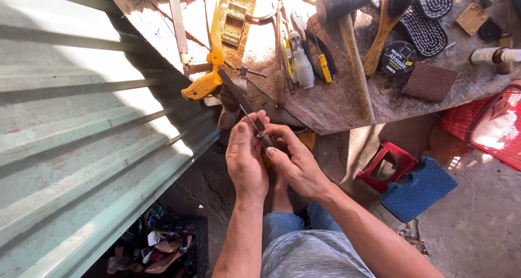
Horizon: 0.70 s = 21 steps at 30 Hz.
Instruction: The person sharpens a small metal piece using a file and a hacksaw. They hold the metal piece in a vise, file it, and then use a hacksaw to cut it. The person repeatedly switches between filing and sawing to refine the metal piece.
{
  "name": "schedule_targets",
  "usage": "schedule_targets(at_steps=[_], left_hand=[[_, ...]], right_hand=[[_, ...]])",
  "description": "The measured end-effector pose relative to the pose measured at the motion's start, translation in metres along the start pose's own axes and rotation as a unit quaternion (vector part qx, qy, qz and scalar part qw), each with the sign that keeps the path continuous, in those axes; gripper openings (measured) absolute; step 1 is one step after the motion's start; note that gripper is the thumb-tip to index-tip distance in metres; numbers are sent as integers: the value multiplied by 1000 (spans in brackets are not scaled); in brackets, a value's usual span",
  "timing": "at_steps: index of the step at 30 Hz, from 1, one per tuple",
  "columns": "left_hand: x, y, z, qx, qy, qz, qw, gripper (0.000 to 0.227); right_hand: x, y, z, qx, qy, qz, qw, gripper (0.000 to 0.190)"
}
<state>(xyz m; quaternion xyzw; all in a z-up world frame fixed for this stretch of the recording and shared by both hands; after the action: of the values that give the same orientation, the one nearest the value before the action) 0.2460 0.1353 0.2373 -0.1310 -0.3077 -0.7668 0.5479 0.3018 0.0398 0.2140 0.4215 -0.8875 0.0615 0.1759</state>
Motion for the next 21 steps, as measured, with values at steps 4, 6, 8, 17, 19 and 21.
schedule_targets(at_steps=[4, 6, 8, 17, 19, 21], left_hand=[[-8, -12, -14, 61, -42, 9, 997, 23], [-11, -20, -20, 36, -23, 17, 999, 27], [-10, -23, -13, 14, -3, 24, 1000, 32], [-13, -52, 11, -62, 6, -3, 998, 30], [-17, -53, 23, -193, 105, -21, 975, 44], [-20, -54, 26, -226, 128, -30, 965, 45]], right_hand=[[4, -7, -12, -178, 42, -48, 982, 35], [4, -12, -19, -186, 40, -39, 981, 36], [2, -14, -22, -191, 36, -30, 981, 37], [-39, -31, -47, 189, 71, -24, 979, 31], [-48, -22, -53, 301, 37, -10, 953, 25], [-51, -21, -50, 316, 28, 12, 948, 23]])
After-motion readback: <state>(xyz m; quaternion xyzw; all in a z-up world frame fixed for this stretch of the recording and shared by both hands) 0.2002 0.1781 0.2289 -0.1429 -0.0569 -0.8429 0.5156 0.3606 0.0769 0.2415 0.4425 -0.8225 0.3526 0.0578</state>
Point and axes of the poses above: each hand's wrist, its own x-axis away from the middle knuckle, its own y-axis out of the palm, z = x × y, the point moved 4 cm from there along -x, towards the middle knuckle, and after that the axes turned 8 degrees about x, right-handed, at the moved point
